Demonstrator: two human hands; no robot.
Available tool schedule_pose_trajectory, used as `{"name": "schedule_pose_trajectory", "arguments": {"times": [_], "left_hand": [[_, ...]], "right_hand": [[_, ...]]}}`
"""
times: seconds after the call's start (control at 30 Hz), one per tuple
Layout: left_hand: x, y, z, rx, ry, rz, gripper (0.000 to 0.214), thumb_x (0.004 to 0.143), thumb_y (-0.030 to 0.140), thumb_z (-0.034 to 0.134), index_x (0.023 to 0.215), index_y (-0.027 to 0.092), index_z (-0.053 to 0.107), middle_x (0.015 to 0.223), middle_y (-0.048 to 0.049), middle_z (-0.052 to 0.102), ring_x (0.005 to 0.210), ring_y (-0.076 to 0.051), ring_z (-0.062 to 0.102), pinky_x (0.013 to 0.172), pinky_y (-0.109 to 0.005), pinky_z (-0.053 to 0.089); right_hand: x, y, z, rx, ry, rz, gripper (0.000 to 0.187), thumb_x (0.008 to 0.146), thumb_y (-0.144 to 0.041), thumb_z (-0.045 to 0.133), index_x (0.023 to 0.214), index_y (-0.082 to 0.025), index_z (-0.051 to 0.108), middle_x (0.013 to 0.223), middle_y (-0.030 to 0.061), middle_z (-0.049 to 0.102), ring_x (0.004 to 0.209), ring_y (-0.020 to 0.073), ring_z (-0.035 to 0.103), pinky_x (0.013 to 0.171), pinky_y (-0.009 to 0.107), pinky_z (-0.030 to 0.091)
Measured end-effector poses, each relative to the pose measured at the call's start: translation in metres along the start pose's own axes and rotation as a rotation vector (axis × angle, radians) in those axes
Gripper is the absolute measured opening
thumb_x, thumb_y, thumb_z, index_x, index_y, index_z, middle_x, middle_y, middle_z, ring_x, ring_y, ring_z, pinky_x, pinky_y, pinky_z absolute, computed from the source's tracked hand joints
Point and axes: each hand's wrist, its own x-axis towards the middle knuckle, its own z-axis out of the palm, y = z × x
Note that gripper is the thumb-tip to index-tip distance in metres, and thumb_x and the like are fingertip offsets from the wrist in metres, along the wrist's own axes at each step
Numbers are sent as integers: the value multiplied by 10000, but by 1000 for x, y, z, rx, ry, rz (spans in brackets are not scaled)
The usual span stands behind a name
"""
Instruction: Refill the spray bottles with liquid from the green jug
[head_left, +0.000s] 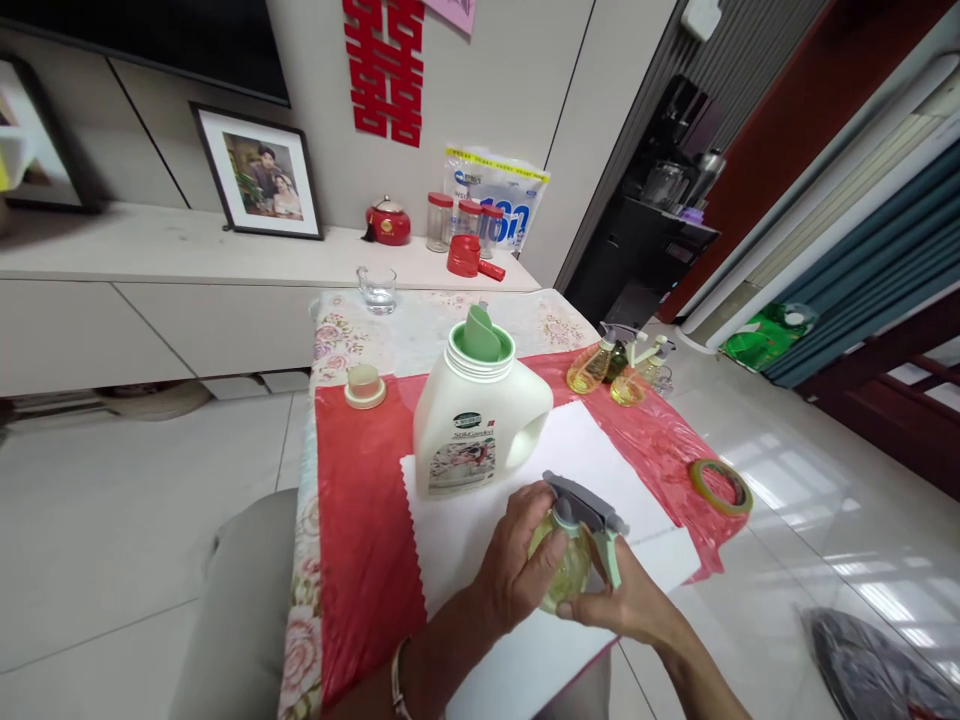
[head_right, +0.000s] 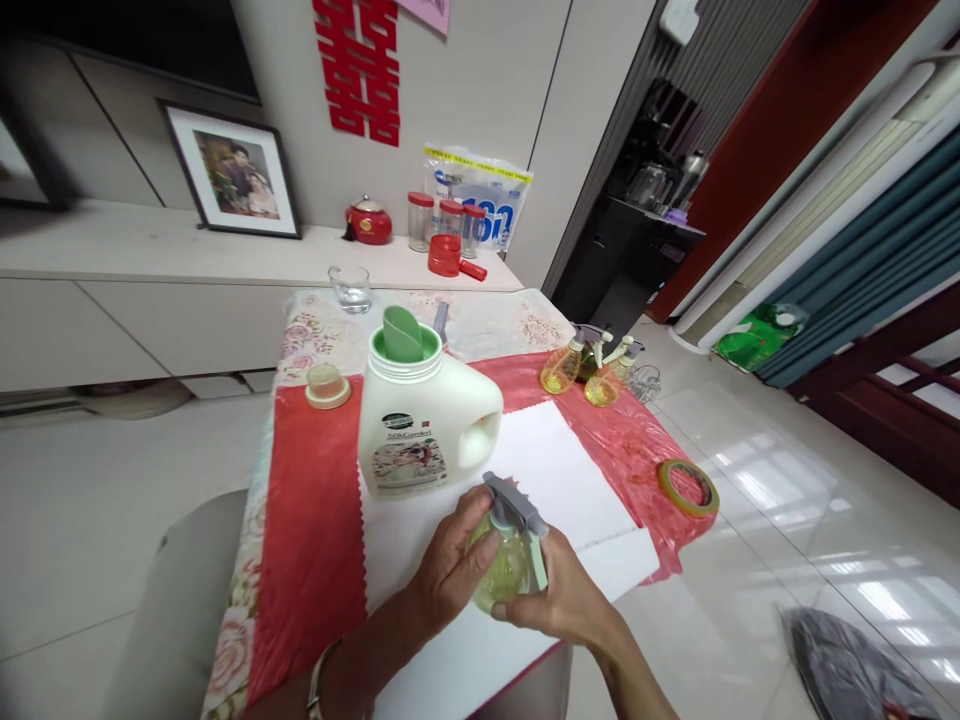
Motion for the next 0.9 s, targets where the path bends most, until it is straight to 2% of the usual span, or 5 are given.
{"name": "schedule_pose_trajectory", "arguments": {"times": [0.17, 0.3, 0.43, 0.53, 0.9], "left_hand": [[7, 17, -7, -372, -109, -219, 409, 927, 481, 598, 1187, 169, 644, 1121, -108, 696, 1061, -274, 647, 1018, -451, 488], [7, 14, -4, -589, -31, -270, 489, 787, 456, 779, 1154, 181, 610, 1104, -97, 693, 1030, -262, 641, 961, -421, 487], [7, 13, 0, -581, 113, -250, 466, 710, 434, 852, 1017, 201, 591, 1001, -58, 672, 915, -210, 615, 862, -353, 481], [8, 17, -1, -544, 62, -246, 449, 793, 473, 779, 1103, 192, 616, 994, -72, 663, 898, -211, 602, 834, -345, 481], [6, 17, 4, -399, 201, -70, 340, 896, 373, 706, 1189, 222, 624, 1117, -78, 684, 1034, -235, 653, 978, -372, 507]], "right_hand": [[-3, -3, -1, -81, 23, 48, 679, 656, -335, 792, 1297, -190, 623, 1151, 88, 648, 1023, 283, 627, 936, 425, 546], [-2, -11, 1, -254, 18, 45, 618, 657, -305, 750, 1241, -147, 623, 1190, 116, 624, 1093, 292, 597, 1000, 431, 506], [4, -15, 3, -378, -5, -69, 692, 668, -227, 701, 1335, -171, 525, 1303, 107, 546, 1195, 266, 532, 1036, 404, 472], [8, -8, 0, -441, 32, -163, 769, 698, -200, 675, 1424, -206, 424, 1359, 99, 495, 1251, 249, 494, 1073, 402, 449], [11, 13, -29, -912, 267, -466, 710, 885, -241, 549, 1543, -241, 283, 1411, 104, 455, 1312, 249, 436, 1055, 403, 478]]}}
